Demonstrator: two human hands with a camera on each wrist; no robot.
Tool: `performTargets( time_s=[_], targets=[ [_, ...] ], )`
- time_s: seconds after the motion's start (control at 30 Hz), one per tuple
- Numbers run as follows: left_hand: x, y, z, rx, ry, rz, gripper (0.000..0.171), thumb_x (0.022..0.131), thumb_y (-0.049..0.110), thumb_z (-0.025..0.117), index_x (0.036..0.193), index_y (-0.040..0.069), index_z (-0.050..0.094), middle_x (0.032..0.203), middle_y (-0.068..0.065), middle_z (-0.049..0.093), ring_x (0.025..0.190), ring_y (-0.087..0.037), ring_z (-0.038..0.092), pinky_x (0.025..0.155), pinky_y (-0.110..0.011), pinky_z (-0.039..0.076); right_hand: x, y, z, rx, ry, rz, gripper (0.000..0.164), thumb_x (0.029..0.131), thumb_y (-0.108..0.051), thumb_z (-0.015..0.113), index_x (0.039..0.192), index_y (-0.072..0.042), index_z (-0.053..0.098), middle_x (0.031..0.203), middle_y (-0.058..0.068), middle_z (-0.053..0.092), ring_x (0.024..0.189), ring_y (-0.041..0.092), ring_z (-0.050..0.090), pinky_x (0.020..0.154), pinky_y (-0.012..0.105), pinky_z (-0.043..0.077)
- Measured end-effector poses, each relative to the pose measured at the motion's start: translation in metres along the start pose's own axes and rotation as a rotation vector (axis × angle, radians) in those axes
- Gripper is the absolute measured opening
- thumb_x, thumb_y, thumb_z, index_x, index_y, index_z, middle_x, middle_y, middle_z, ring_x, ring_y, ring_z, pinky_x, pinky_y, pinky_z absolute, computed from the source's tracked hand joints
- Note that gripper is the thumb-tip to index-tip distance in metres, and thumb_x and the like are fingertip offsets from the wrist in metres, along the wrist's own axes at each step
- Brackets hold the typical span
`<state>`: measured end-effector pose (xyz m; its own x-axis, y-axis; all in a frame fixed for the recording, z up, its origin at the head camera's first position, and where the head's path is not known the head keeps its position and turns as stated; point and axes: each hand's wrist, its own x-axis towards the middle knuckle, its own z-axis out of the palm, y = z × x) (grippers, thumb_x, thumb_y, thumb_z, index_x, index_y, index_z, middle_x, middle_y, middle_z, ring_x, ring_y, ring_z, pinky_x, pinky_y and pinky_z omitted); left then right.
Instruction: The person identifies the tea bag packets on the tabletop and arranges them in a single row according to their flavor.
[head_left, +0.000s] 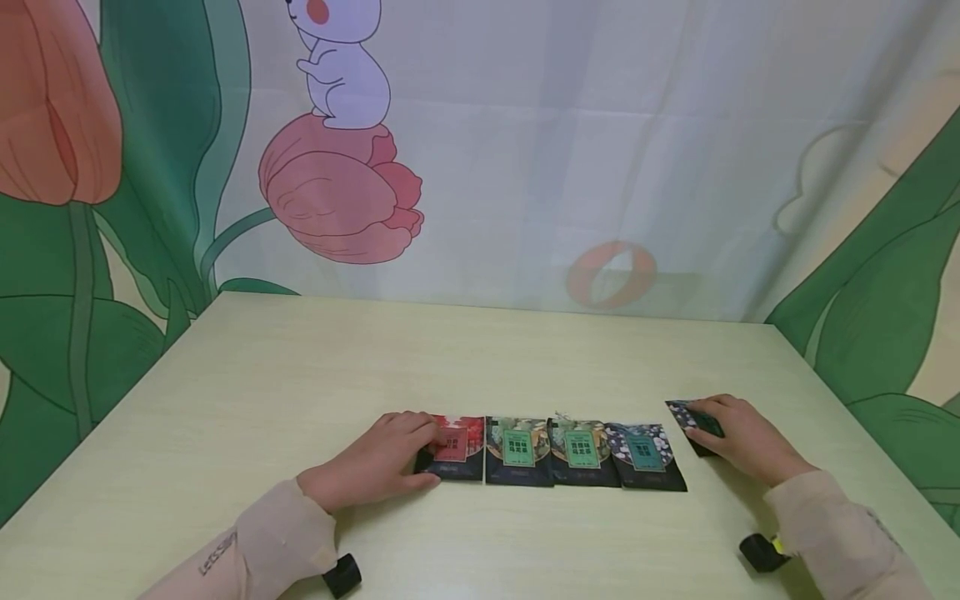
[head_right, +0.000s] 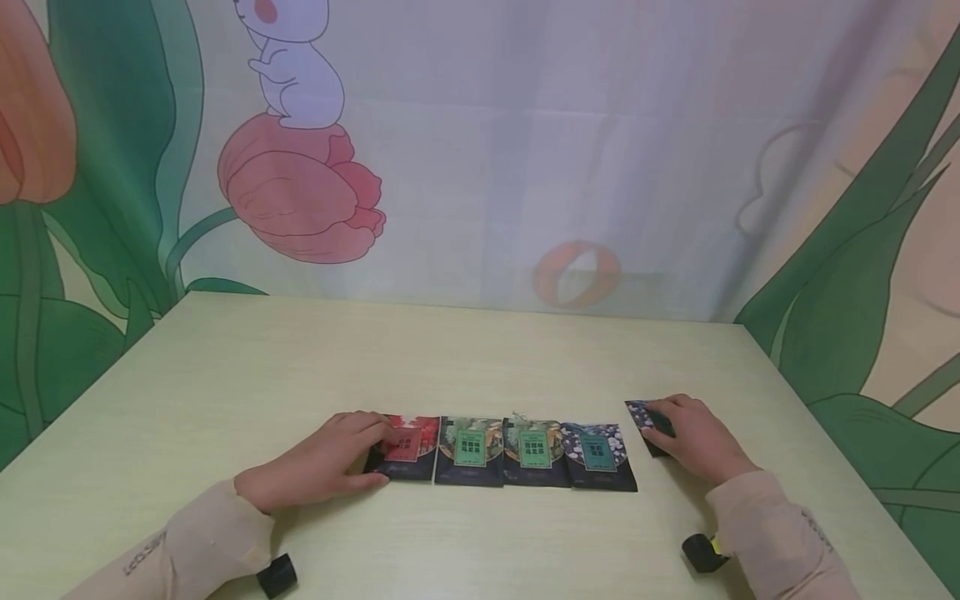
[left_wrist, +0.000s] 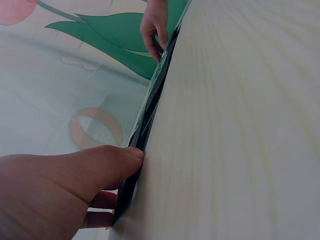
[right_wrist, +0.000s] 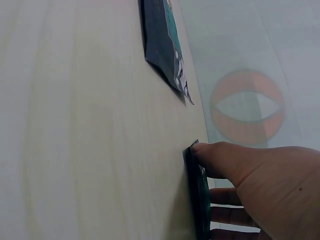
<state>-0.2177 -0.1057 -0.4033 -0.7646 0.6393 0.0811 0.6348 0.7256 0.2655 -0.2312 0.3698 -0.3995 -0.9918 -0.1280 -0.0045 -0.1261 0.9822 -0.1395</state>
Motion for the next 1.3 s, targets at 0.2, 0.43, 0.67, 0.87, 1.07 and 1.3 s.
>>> performTargets(
  time_s=[0.2,0.43,0.67,0.87,1.07,1.3],
  targets=[
    [0.000,0.000,0.000,0.004,0.004,0.007,0.044,0.085,0.039,0.071,0.119,0.015,0.060,0.123,-0.002,0.059,0.120,-0.023,0.052,0.108,-0.047,0.037,0.000,0.000,0.001,-0.009,0.003,-0.003,0.053,0.088,-0.030,0.067,0.128,0.003,0.055,0.126,0.034,0.051,0.115,0.051,0.048,0.095,0.065,0.041],
    [0.001,0.000,0.000,0.003,0.010,0.015,0.043,0.085,0.039,0.071,0.119,0.015,0.060,0.122,-0.001,0.059,0.119,-0.023,0.052,0.108,-0.046,0.037,-0.005,-0.001,0.000,-0.005,0.016,-0.026,0.053,0.088,-0.031,0.067,0.127,0.003,0.057,0.124,0.033,0.053,0.113,0.051,0.049,0.094,0.065,0.042],
    [0.001,0.001,-0.001,0.009,0.004,0.007,0.044,0.085,0.039,0.071,0.119,0.014,0.060,0.123,-0.002,0.059,0.120,-0.023,0.052,0.108,-0.047,0.037,-0.007,-0.003,0.001,0.000,0.028,-0.046,0.051,0.088,-0.029,0.067,0.127,0.003,0.057,0.122,0.032,0.054,0.113,0.050,0.051,0.094,0.064,0.042],
    [0.001,0.001,0.000,0.020,0.001,0.002,0.046,0.085,0.040,0.071,0.120,0.014,0.059,0.123,-0.002,0.059,0.120,-0.023,0.052,0.108,-0.047,0.037,-0.010,-0.004,0.002,-0.001,0.030,-0.047,0.051,0.088,-0.030,0.067,0.127,0.002,0.058,0.123,0.031,0.054,0.113,0.050,0.051,0.093,0.063,0.043],
    [0.001,0.000,0.001,0.023,0.002,0.003,0.045,0.085,0.039,0.071,0.120,0.014,0.060,0.123,-0.002,0.059,0.119,-0.023,0.052,0.107,-0.047,0.038,-0.013,-0.006,0.001,-0.007,0.027,-0.049,0.052,0.088,-0.033,0.067,0.126,0.002,0.058,0.121,0.031,0.055,0.111,0.050,0.051,0.091,0.063,0.043],
    [0.000,-0.001,0.001,0.018,0.012,0.015,0.042,0.085,0.038,0.071,0.119,0.015,0.060,0.122,-0.001,0.059,0.118,-0.022,0.053,0.107,-0.046,0.038,-0.016,-0.009,0.001,-0.020,0.020,-0.036,0.054,0.088,-0.034,0.067,0.127,0.001,0.058,0.121,0.031,0.055,0.111,0.050,0.051,0.092,0.063,0.044]
  ],
)
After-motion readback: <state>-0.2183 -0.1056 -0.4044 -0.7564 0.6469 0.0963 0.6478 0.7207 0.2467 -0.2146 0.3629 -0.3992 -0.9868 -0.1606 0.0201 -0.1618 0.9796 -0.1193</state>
